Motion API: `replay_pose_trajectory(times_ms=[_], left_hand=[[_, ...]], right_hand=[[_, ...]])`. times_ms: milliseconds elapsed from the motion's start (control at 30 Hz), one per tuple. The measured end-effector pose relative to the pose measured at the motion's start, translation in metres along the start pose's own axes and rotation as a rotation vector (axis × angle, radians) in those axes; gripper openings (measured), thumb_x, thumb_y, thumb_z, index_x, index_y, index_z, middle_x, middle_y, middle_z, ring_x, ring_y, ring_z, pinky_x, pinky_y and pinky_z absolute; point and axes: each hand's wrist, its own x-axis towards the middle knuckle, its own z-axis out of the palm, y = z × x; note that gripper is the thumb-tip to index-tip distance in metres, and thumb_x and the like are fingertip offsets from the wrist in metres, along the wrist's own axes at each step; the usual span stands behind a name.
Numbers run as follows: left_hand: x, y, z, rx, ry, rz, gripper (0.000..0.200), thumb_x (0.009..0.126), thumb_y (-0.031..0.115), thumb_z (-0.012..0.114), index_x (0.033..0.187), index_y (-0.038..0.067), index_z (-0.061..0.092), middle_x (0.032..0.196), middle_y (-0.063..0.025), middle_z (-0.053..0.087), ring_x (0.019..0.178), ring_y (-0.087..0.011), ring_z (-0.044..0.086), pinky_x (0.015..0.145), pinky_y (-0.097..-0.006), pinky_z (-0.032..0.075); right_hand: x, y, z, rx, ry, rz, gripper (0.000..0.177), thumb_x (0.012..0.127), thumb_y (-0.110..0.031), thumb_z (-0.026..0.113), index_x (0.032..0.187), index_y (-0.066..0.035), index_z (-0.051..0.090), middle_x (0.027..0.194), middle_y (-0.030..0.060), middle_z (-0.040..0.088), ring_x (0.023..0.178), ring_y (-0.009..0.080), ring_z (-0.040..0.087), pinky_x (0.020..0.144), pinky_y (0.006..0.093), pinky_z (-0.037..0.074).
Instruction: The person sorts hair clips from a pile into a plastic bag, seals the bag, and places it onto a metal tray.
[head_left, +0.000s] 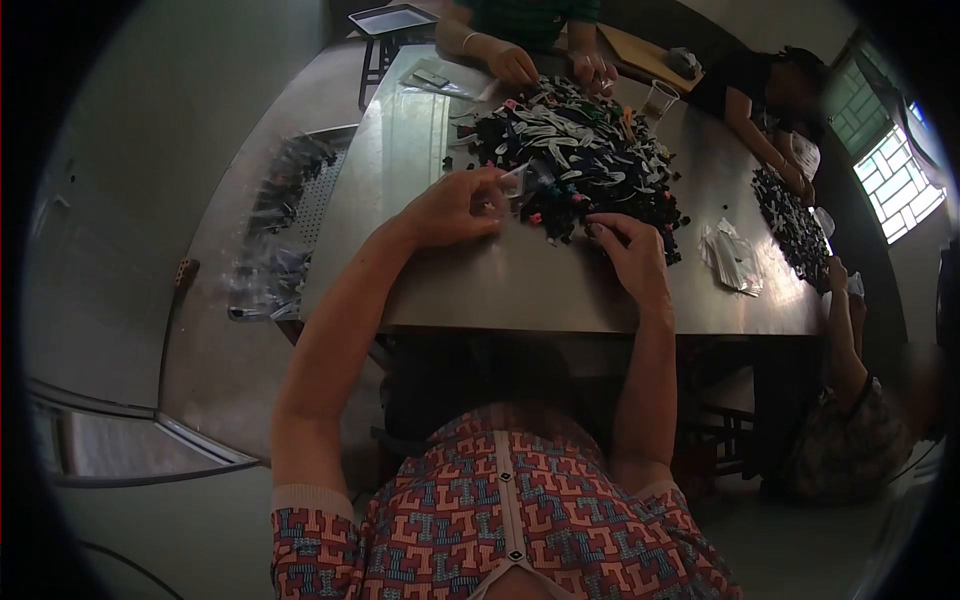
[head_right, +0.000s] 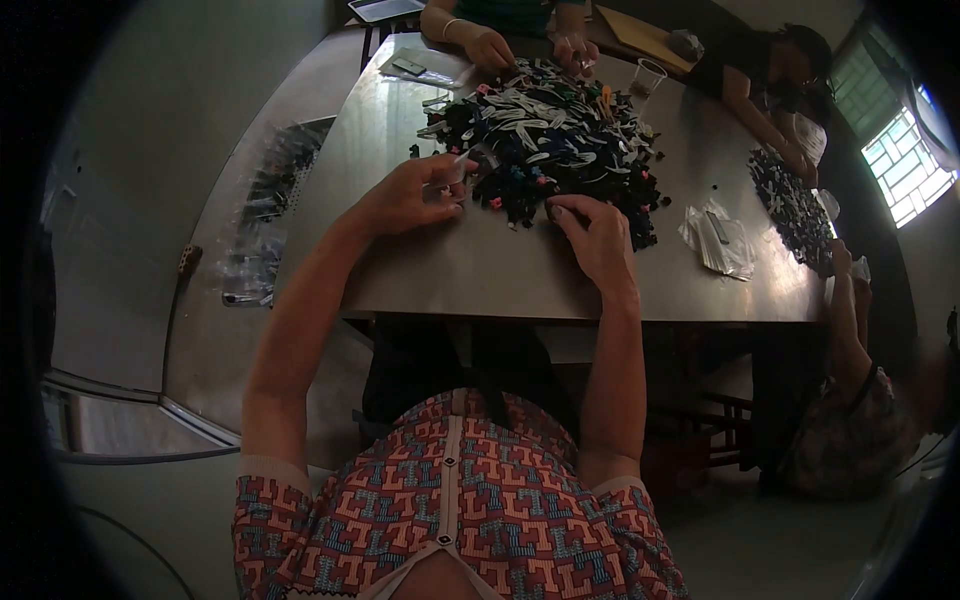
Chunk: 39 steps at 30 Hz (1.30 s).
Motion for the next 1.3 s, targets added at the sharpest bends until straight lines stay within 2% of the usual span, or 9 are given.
replay_pose_trajectory(times_ms=[200,300,367,467,900,1000,1067,1167,1300], left_hand=[[0.000,0.000,0.000,0.010,0.000,-0.001,0.051,0.085,-0.001,0.069,0.134,0.000,0.056,0.091,-0.0016,0.059,0.093,-0.0094,0.059,0.086,-0.0261,0.049],[0.000,-0.001,-0.001,-0.007,-0.002,-0.002,0.051,0.085,0.000,0.069,0.135,0.001,0.056,0.091,-0.0017,0.059,0.093,-0.0096,0.060,0.086,-0.0261,0.049],[0.001,-0.002,0.000,-0.019,-0.004,0.009,0.052,0.085,0.000,0.070,0.135,0.001,0.056,0.091,-0.0018,0.059,0.093,-0.0098,0.060,0.086,-0.0262,0.049],[0.000,0.000,-0.001,-0.005,-0.003,0.016,0.052,0.085,0.000,0.070,0.135,0.001,0.056,0.091,-0.0023,0.060,0.094,-0.0102,0.060,0.087,-0.0266,0.049],[-0.001,0.000,0.000,-0.009,0.009,0.001,0.054,0.084,-0.001,0.071,0.136,0.001,0.055,0.093,-0.0026,0.060,0.095,-0.0116,0.061,0.090,-0.0280,0.050],[0.000,-0.003,0.000,-0.017,0.008,0.012,0.055,0.084,0.000,0.071,0.137,0.001,0.055,0.092,-0.0018,0.060,0.094,-0.0110,0.061,0.089,-0.0272,0.049],[0.001,-0.006,0.000,-0.007,0.004,0.021,0.056,0.084,0.000,0.071,0.137,0.001,0.055,0.092,-0.0014,0.060,0.094,-0.0107,0.061,0.088,-0.0268,0.049],[0.001,-0.003,-0.001,0.012,0.002,0.022,0.056,0.084,0.000,0.071,0.137,0.001,0.055,0.092,-0.0009,0.060,0.094,-0.0100,0.061,0.087,-0.0265,0.049],[0.001,-0.004,0.001,-0.025,0.016,0.016,0.050,0.083,0.000,0.072,0.131,0.002,0.057,0.092,-0.0015,0.061,0.092,-0.0103,0.060,0.086,-0.0275,0.049]], right_hand=[[0.001,-0.005,-0.002,-0.025,0.017,0.056,0.019,0.091,-0.011,0.069,0.107,-0.003,0.074,0.087,0.0118,0.074,0.075,0.0177,0.070,0.071,0.0304,0.053],[0.003,-0.004,-0.002,-0.116,0.106,0.053,0.019,0.089,-0.012,0.070,0.106,-0.004,0.075,0.093,0.0096,0.073,0.084,0.0224,0.069,0.076,0.0336,0.053],[0.005,-0.006,0.000,-0.428,0.246,-0.238,0.018,0.087,-0.013,0.073,0.102,-0.005,0.075,0.099,0.0076,0.070,0.094,0.0273,0.065,0.082,0.0376,0.052],[0.001,-0.018,0.005,-0.346,0.140,-0.175,0.017,0.084,-0.014,0.074,0.099,-0.006,0.075,0.100,0.0068,0.068,0.100,0.0294,0.062,0.086,0.0399,0.050],[-0.006,-0.023,0.023,-0.355,-0.026,-0.082,0.019,0.082,-0.013,0.075,0.100,-0.006,0.071,0.095,0.0088,0.069,0.097,0.0304,0.063,0.084,0.0405,0.050],[-0.008,-0.024,0.023,-0.340,-0.004,-0.078,0.018,0.082,-0.012,0.075,0.098,-0.006,0.071,0.094,0.0090,0.069,0.090,0.0293,0.065,0.081,0.0403,0.051],[-0.009,-0.023,0.021,-0.293,0.041,-0.109,0.020,0.082,-0.010,0.075,0.100,-0.004,0.072,0.092,0.0084,0.070,0.073,0.0201,0.065,0.069,0.0337,0.053],[-0.008,-0.049,0.016,-0.043,0.058,-0.038,0.017,0.082,-0.008,0.075,0.099,-0.005,0.071,0.092,0.0081,0.069,0.078,0.0253,0.066,0.073,0.0361,0.053],[-0.002,-0.090,0.017,0.007,0.091,-0.110,0.018,0.082,-0.007,0.075,0.100,-0.005,0.072,0.091,0.0077,0.068,0.080,0.0242,0.066,0.073,0.0345,0.053]])
